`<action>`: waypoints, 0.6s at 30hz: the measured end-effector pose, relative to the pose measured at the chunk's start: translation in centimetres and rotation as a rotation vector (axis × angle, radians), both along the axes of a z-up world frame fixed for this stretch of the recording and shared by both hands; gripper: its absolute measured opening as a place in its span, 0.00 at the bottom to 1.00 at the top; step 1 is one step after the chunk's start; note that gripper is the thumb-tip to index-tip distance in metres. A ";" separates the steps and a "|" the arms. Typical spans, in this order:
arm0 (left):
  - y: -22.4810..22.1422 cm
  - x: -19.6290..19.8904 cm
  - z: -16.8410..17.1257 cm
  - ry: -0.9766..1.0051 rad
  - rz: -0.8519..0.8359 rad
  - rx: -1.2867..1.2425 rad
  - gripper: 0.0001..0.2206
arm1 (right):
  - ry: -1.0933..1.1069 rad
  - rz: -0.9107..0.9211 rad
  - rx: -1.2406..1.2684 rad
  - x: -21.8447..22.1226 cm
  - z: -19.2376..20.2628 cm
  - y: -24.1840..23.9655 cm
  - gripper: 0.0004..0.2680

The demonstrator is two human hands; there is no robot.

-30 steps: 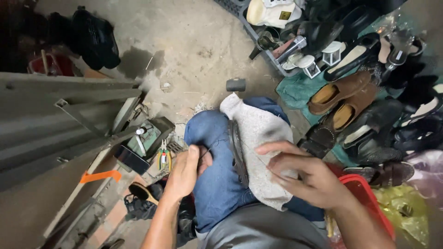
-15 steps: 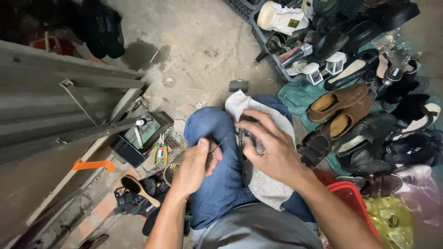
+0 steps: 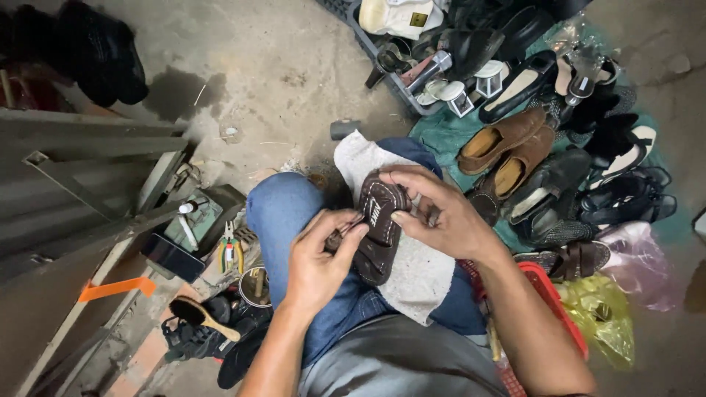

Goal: Hand-stitching the sole of a brown sandal using a needle and thread.

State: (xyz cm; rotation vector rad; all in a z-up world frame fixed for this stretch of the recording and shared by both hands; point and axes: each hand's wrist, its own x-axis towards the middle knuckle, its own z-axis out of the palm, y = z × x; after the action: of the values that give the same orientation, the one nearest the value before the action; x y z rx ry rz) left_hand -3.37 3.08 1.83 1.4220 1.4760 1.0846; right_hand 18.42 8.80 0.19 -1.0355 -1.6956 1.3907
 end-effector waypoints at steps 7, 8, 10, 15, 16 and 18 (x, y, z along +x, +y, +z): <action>1.5 2.8 0.1 0.144 0.000 0.109 0.04 | 0.016 -0.038 -0.203 -0.2 -0.4 0.4 0.26; 1.4 2.9 -0.1 0.066 -0.034 0.059 0.04 | 0.044 -0.055 -0.197 0.1 -1.3 0.2 0.27; 0.8 2.6 0.1 -0.010 -0.075 0.006 0.04 | 0.075 -0.080 -0.194 0.5 -2.2 -0.2 0.29; 1.0 1.3 1.9 0.063 -0.228 -0.038 0.08 | 0.068 -0.100 -0.167 0.5 -2.5 -0.6 0.31; 1.0 1.3 1.6 0.067 -0.225 -0.039 0.08 | 0.072 -0.096 -0.167 0.4 -2.6 -0.7 0.31; 1.1 1.3 1.0 0.460 -0.019 0.135 0.14 | 0.087 -0.083 -0.145 0.3 -2.8 -0.8 0.29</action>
State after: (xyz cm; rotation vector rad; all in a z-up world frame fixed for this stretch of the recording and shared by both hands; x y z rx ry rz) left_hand -2.06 4.17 2.79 1.8668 1.7236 0.8945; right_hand 18.69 8.02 -2.62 -1.0961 -1.4905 1.4996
